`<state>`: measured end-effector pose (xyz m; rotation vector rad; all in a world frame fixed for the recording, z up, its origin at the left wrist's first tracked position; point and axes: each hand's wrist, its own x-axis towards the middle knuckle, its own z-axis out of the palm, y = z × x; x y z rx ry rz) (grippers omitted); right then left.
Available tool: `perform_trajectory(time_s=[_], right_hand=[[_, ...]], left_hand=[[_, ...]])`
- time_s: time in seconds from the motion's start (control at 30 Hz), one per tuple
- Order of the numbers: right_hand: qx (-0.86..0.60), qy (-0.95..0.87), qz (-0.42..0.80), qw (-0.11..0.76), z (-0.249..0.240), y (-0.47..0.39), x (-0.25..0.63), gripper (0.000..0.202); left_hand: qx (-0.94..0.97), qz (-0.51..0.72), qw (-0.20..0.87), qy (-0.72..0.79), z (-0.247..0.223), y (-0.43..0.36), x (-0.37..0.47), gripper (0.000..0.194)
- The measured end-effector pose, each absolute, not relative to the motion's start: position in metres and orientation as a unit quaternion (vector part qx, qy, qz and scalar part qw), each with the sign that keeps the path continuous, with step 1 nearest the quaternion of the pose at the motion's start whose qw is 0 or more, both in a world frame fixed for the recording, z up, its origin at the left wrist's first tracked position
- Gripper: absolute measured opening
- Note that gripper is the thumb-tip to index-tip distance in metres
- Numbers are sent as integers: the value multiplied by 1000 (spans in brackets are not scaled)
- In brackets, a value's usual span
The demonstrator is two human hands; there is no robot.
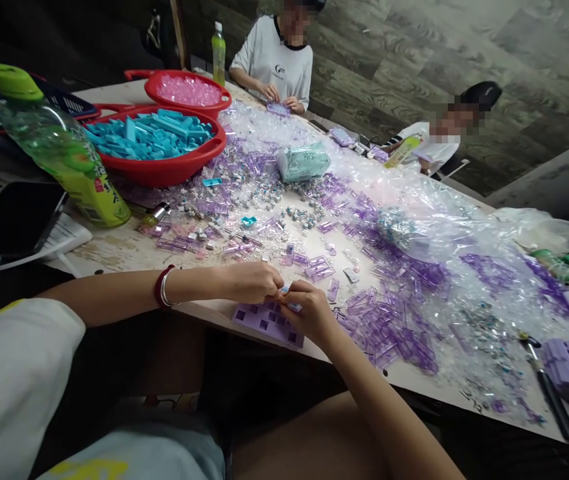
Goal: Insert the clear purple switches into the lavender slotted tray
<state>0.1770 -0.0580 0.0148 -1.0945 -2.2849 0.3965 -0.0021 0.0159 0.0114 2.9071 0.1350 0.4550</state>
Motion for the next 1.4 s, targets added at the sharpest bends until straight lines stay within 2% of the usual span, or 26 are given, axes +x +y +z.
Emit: perform_trajectory(time_s=[0.17,0.6,0.77,0.9,1.0,1.17,1.3,1.4], right_hand=[[-403,-863,129,275,11,-57,176,14],[-426,-857,99,271,9,-70,178,16],[-426,-850,100,295,12,-72,180,16],[-453,-823,106,326,23,-67,186,18],[-506,-799,106,307,28,-63,191,21],[-547,-781,202,223,30,-64,190,30],[-545,-743,346,177,31,-68,182,22],[-525,-707,444,164,32,-70,177,20]], left_hand=[[987,126,87,45,10,15,-2,24],[987,143,77,14,9,25,-15,25],[968,218,117,32,8,25,-14,11],[957,211,179,85,6,21,-14,46],[949,192,222,117,3,18,-12,49],[938,236,242,74,3,11,-10,44],[947,246,207,-2,6,4,-10,32],[957,217,193,-21,11,2,-12,32]])
